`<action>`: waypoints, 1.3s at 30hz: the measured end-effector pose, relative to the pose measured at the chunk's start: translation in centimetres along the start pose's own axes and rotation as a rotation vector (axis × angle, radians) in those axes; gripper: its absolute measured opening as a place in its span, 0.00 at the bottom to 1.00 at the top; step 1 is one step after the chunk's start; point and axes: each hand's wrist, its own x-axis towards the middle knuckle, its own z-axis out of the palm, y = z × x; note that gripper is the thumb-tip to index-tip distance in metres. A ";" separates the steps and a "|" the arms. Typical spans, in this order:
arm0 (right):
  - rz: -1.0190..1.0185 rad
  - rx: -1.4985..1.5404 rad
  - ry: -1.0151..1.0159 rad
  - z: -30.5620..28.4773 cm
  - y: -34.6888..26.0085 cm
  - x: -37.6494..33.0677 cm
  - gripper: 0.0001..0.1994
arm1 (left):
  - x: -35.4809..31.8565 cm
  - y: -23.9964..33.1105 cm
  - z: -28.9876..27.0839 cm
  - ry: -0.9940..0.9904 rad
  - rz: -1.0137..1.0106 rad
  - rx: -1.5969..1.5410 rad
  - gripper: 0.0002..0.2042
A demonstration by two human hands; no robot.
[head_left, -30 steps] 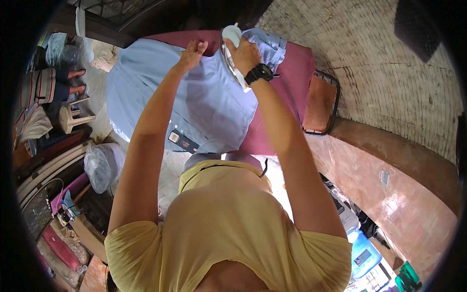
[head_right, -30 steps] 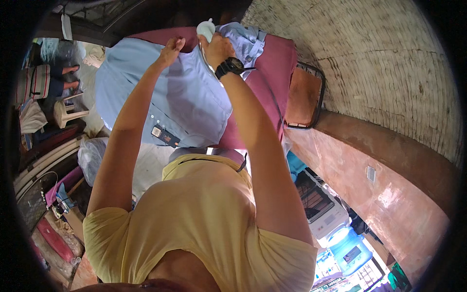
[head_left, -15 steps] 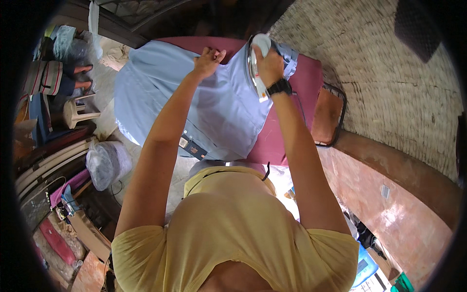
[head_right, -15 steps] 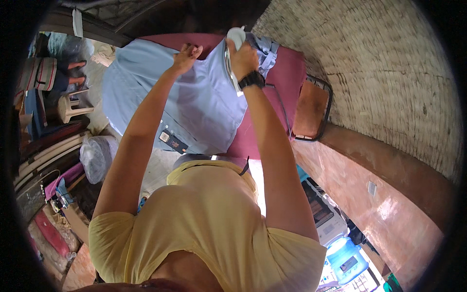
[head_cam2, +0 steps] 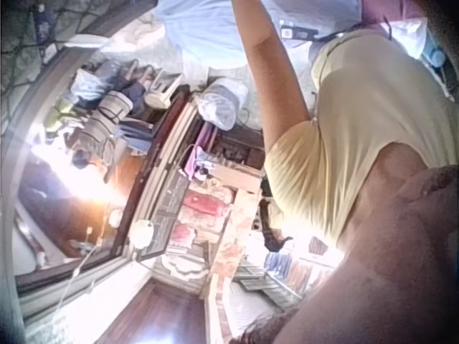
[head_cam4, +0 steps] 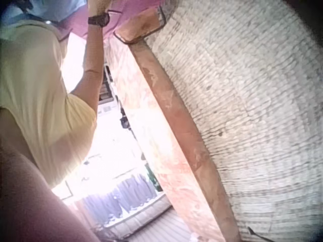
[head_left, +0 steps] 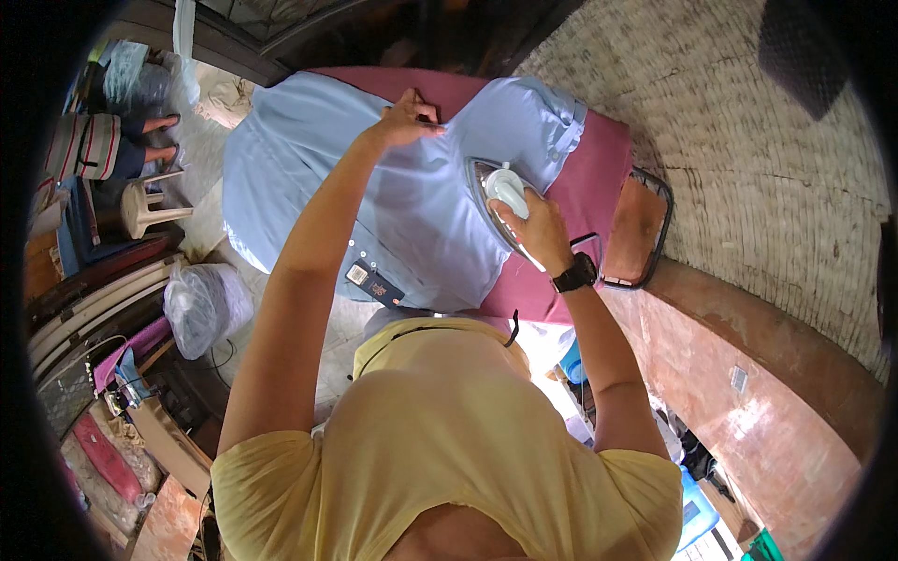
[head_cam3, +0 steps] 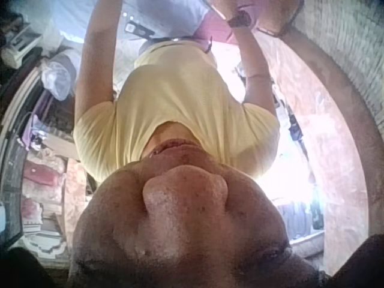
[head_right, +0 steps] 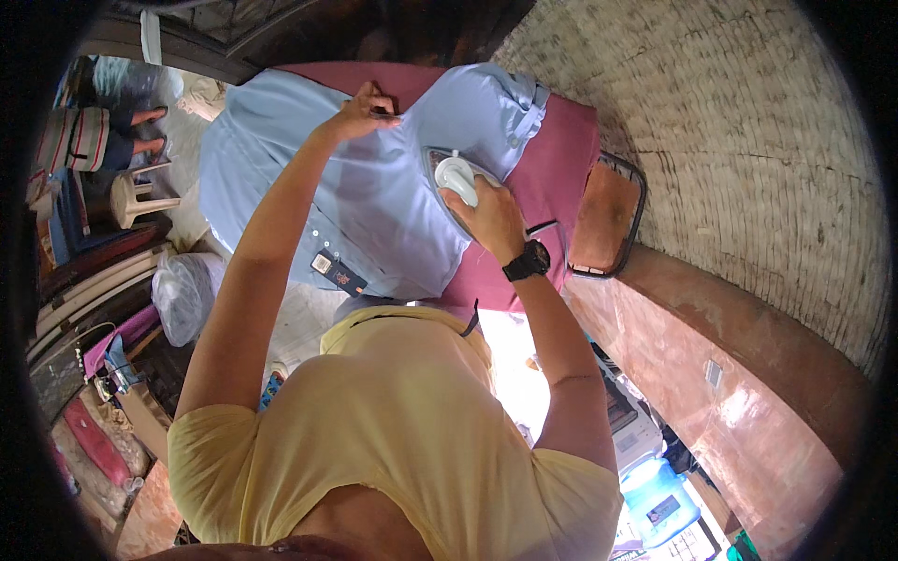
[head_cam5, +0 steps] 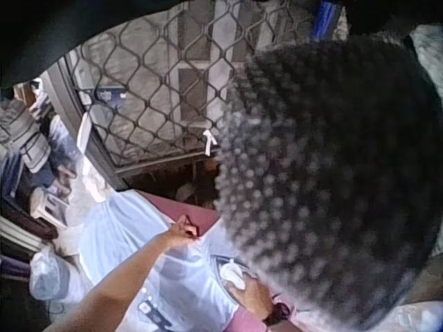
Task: The person irons a blue button-down shirt on an ironing board using an iron, then folds the shirt by hand and places it on a stack of other folded garments.
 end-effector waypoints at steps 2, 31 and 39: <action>0.028 -0.047 -0.005 0.4 -0.6 1.3 0.29 | 0.5 -1.1 0.3 -0.013 0.028 -0.052 0.15; -0.011 -0.042 0.122 -0.3 2.3 -5.4 0.26 | 3.2 -4.3 2.9 0.253 0.019 -0.200 0.18; 0.364 -0.084 0.399 0.9 -0.4 9.6 0.36 | 3.8 -3.2 3.0 0.177 0.003 -0.165 0.22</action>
